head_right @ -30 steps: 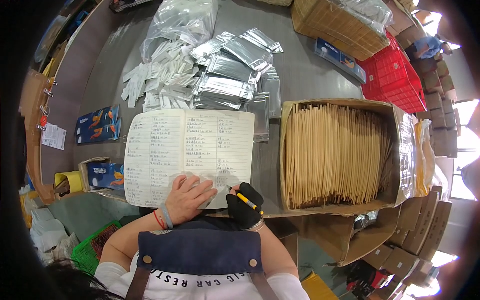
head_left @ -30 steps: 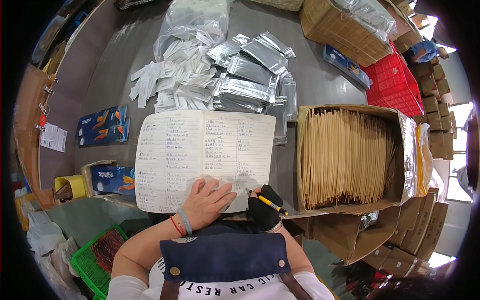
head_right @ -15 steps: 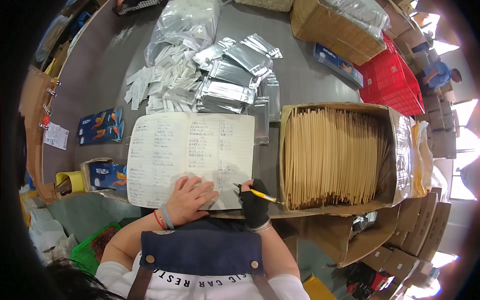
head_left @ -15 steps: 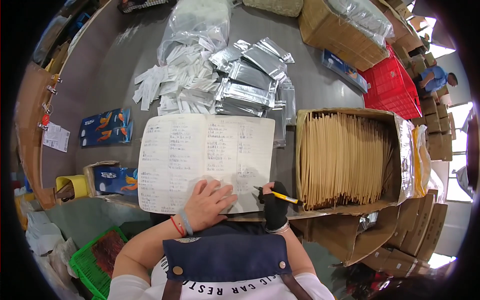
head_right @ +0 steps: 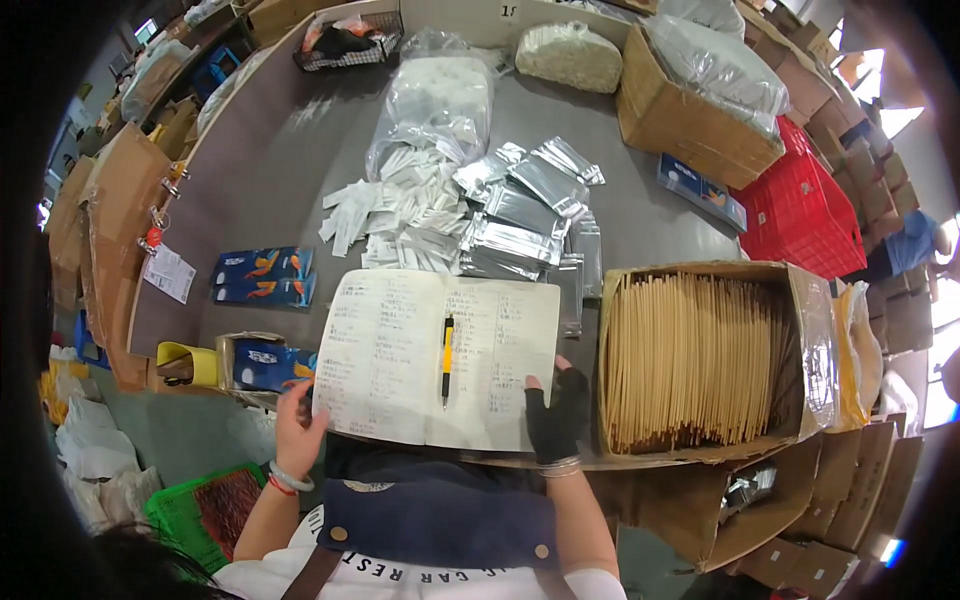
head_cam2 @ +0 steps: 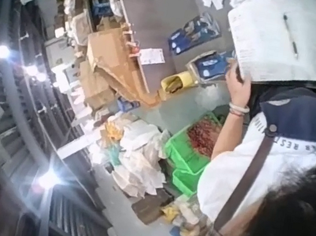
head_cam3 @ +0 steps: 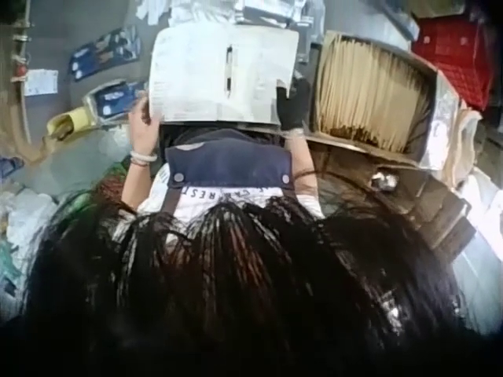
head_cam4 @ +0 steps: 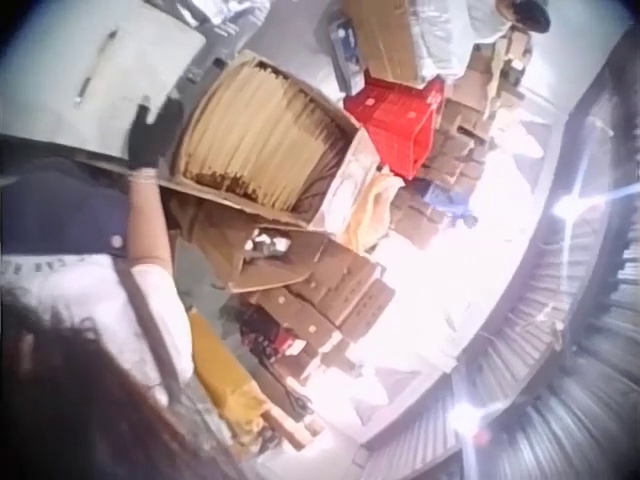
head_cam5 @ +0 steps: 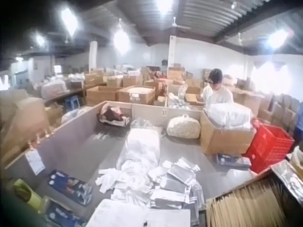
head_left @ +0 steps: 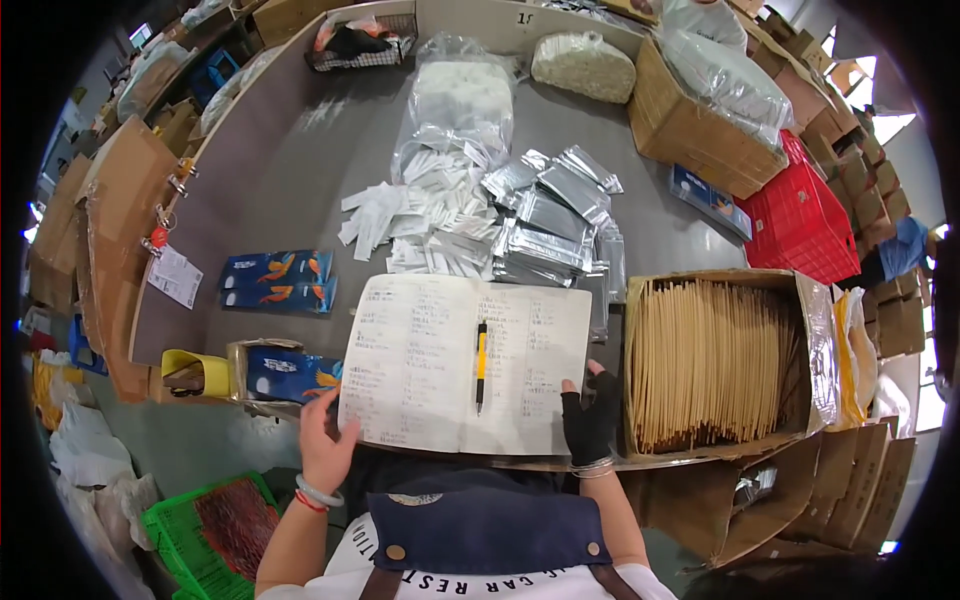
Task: Packaging small items into silver foil pouches and organizing them in boxes.
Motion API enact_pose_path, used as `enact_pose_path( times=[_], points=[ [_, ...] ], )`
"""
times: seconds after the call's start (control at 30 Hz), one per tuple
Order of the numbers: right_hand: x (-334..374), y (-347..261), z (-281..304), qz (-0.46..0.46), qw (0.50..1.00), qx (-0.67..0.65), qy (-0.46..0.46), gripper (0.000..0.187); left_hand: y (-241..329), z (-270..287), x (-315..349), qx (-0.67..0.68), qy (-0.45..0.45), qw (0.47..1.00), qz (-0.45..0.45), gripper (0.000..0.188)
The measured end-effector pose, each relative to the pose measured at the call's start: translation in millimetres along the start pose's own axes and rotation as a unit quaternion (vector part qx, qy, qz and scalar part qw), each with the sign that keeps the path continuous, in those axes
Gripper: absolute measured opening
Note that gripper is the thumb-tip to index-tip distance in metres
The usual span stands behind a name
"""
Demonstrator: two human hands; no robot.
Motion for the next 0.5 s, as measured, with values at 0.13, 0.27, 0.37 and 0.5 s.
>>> enact_pose_path(
  times=[0.13,0.27,0.37,0.5],
  points=[
    [12,24,-12,-0.096,0.993,-0.072,0.017,0.050,0,-11,1,0.148,-0.019,0.988,0.048,0.059],
    [-6,22,1,-0.181,0.936,-0.247,-0.175,0.039,11,-8,-8,0.477,-0.082,0.854,0.191,0.060],
    [-2,13,10,-0.301,0.832,-0.435,-0.166,0.034,43,-1,-2,0.465,-0.163,0.855,0.164,0.059],
    [1,27,12,-0.181,0.894,-0.348,-0.217,0.037,93,-14,-4,0.410,-0.453,0.791,0.005,0.066]
  ],
)
Point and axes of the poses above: each hand's wrist, its own x-axis away from the middle knuckle, its own z-axis out of the back of the hand, y = z × x, the point moved 1 cm from there along -x, towards the middle knuckle, and after that the axes turned 7 degrees about z, right-handed, at the moved point
